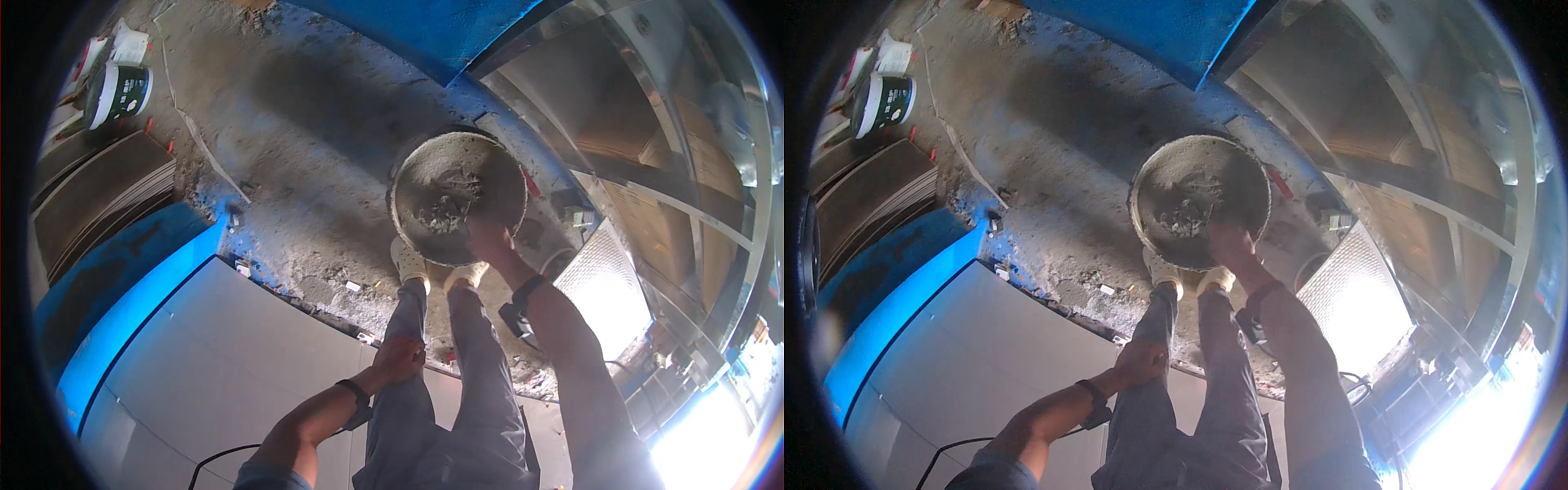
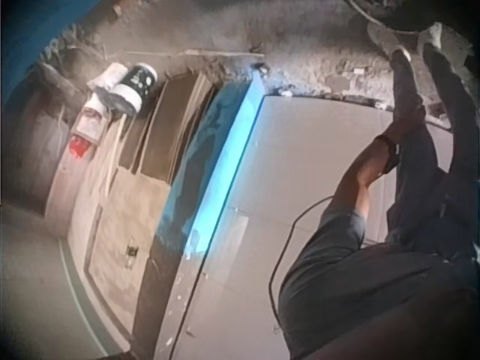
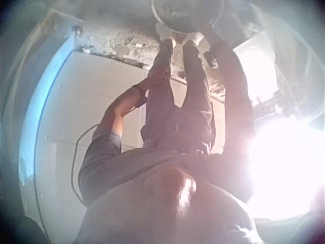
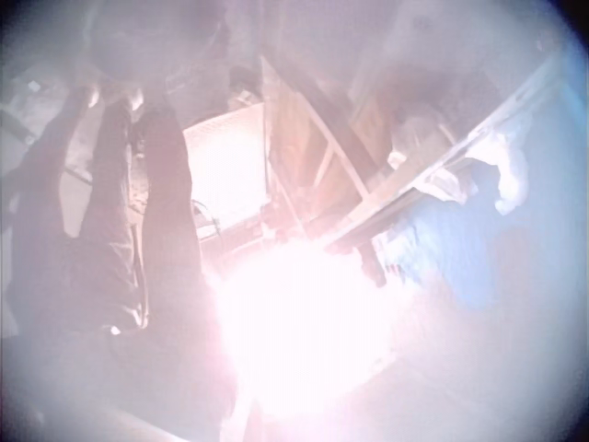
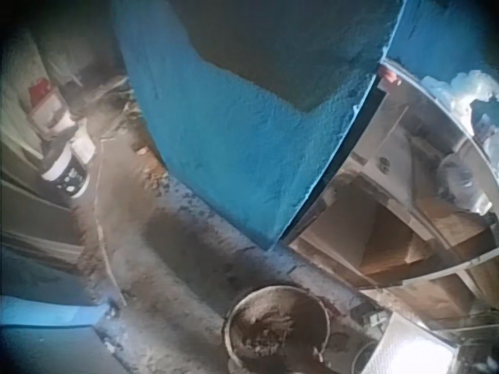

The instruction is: Applying adhesive or mortar to the back of a large tile using a trowel.

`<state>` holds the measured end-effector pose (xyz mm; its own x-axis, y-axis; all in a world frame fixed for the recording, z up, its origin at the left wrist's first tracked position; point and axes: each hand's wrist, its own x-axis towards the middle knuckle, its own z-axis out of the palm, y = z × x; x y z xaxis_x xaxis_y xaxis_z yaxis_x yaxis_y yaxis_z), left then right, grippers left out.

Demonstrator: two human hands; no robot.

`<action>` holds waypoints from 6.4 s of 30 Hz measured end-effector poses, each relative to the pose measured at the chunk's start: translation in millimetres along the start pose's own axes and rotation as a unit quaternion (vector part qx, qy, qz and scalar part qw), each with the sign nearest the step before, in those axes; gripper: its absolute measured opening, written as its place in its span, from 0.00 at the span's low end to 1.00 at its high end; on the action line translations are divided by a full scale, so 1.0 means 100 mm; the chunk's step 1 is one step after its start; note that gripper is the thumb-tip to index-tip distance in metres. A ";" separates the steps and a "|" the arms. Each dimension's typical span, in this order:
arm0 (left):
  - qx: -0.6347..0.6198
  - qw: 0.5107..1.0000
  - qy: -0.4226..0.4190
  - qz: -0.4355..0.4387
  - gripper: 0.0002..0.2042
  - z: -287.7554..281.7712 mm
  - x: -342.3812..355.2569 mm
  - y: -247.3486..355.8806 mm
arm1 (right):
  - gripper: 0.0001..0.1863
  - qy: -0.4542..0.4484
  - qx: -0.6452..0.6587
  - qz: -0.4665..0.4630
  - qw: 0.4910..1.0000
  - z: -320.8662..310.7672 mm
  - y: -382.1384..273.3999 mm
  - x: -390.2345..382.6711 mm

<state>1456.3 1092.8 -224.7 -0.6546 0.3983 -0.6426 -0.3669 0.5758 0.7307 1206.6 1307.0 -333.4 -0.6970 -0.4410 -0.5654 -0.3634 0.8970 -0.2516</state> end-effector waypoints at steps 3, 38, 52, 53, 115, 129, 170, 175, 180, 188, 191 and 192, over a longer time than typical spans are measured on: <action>-0.016 1.000 -0.008 -0.018 0.08 -0.04 -0.04 -0.07 | 0.19 -0.067 0.192 0.119 0.972 -0.02 -0.48 -0.06; 0.166 0.985 -0.012 0.042 0.09 1.46 -0.10 0.00 | 0.13 0.072 0.174 0.410 0.892 -0.27 1.38 -4.44; 0.090 0.996 0.009 -0.005 0.13 0.62 0.04 0.02 | 0.24 -0.012 0.185 0.187 0.965 -0.50 0.57 -1.37; 0.054 0.998 0.019 -0.015 0.13 0.52 0.07 0.04 | 0.23 0.059 0.007 0.137 0.989 -0.47 0.63 -1.28; 0.215 0.974 -0.051 0.052 0.04 1.64 0.02 -0.50 | 0.26 0.106 0.168 0.653 0.731 0.80 2.83 -5.83; 0.172 0.985 -0.012 0.007 0.07 1.22 -0.01 -0.23 | 0.21 0.076 0.171 0.178 0.966 -1.01 0.98 -3.21; 0.132 0.991 -0.027 -0.006 0.09 0.68 0.15 0.03 | 0.29 -0.113 0.490 0.066 0.862 -0.02 -0.42 -1.06; 0.155 0.987 -0.007 0.053 0.08 1.14 0.21 0.02 | 0.26 -0.106 0.485 0.030 0.868 -0.10 -0.25 -1.58; 0.187 0.982 -0.005 0.014 0.06 1.04 -0.07 -0.07 | 0.23 0.122 0.546 -0.027 0.828 -0.55 -0.24 -2.81; 0.230 0.972 -0.040 0.029 0.06 1.61 0.06 -0.16 | 0.27 0.093 0.309 0.409 0.854 0.14 0.75 -4.57; 0.226 0.967 -0.015 0.116 0.05 1.73 0.07 -0.27 | 0.25 0.048 0.244 0.476 0.844 0.43 1.39 -4.56; 0.228 0.967 -0.004 0.112 0.05 1.71 0.00 -0.34 | 0.24 0.057 0.253 0.483 0.837 0.39 1.31 -4.54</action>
<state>1581.0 1195.4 -288.9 -0.6782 0.5538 -0.4830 0.1139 0.7286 0.6754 1499.8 1626.5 -140.6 -0.5802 0.5220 -0.6252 0.6907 0.7222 -0.0379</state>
